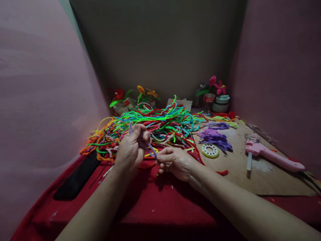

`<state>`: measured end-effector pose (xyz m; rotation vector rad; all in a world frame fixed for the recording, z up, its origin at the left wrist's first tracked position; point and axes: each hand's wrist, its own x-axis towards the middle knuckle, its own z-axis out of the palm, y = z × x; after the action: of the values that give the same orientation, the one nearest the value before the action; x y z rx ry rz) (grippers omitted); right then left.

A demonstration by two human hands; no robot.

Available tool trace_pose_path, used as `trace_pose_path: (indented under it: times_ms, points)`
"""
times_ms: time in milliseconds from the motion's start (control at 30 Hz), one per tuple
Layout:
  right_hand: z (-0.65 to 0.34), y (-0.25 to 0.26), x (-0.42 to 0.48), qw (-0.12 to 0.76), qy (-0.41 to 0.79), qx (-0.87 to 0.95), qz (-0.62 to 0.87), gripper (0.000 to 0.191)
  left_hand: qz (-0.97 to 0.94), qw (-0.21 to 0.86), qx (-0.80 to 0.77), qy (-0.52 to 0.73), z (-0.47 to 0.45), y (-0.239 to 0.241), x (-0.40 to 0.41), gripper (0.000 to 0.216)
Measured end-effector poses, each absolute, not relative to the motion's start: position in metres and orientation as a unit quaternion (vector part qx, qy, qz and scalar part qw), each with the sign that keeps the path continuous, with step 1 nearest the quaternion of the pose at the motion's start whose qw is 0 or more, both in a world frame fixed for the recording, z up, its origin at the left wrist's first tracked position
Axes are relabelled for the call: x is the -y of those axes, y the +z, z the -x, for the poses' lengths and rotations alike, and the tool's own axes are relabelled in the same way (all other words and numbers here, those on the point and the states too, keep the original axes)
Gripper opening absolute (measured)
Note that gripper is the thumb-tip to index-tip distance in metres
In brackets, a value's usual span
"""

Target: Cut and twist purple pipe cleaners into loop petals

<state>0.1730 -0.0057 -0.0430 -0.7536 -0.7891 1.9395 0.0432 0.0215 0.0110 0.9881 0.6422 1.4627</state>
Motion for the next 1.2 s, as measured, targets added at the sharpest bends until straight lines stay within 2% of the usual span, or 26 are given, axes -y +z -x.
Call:
trace_pose_path:
  times_ms: [300,467,733,967,1200]
  points:
    - [-0.169,-0.047,0.005,0.448,0.760,0.355,0.311,0.015,-0.376,0.657,-0.212,0.618,-0.042,0.009,-0.024,0.019]
    - [-0.163,-0.043,0.009,0.448,0.697,0.435,0.351,0.016,-0.321,0.691,-0.230,0.605,-0.037,0.013,-0.022,0.024]
    - [-0.161,-0.039,0.010,0.477,0.682,0.417,0.365,0.016,-0.362,0.658,-0.215,0.624,-0.040,0.011,-0.026,0.016]
    - [-0.169,-0.040,0.006,0.510,0.674,0.411,0.343,0.018,-0.485,0.648,-0.363,0.463,-0.040,-0.002,-0.024,0.018]
    - [-0.172,-0.035,0.007,0.529,0.635,0.431,0.363,0.021,-0.593,0.563,-0.438,0.374,-0.042,-0.007,-0.019,0.019]
